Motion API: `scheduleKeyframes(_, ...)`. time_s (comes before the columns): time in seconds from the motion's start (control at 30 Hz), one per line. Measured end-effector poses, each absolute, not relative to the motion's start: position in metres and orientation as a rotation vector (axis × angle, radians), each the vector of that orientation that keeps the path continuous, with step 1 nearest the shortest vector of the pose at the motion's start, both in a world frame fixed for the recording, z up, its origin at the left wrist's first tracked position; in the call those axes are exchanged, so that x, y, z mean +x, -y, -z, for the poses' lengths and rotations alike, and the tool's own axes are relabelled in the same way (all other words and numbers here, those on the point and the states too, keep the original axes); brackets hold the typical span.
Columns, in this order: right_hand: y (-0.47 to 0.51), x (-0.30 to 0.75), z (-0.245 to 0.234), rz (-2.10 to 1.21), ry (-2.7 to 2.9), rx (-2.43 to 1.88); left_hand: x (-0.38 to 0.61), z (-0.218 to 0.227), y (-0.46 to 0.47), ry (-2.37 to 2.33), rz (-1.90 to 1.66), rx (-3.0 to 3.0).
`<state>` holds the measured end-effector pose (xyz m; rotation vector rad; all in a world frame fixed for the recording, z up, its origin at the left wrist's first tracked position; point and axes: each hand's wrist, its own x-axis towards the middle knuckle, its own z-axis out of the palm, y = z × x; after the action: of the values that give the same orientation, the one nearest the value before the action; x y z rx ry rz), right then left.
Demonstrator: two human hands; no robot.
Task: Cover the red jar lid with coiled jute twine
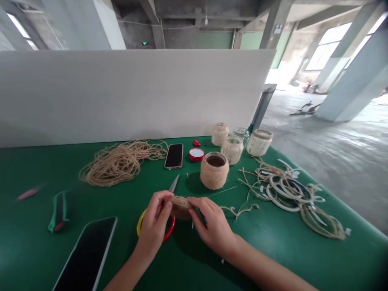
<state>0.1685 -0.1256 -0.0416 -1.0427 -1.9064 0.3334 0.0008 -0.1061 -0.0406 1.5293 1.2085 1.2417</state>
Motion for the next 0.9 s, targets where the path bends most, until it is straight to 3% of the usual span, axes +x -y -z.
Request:
scheduleKeyframes(0.37,0.1241,0.1706,0.037,-0.466,1.878,-1.02,-0.0033,0.039,0.1057,-1.158,-1.205,2.012)
scheduleKeyframes(0.9,0.1241,0.1701,0.0374,-0.514,1.943,-1.022,0.0004,0.036,0.1088,-1.125,-1.125,1.864)
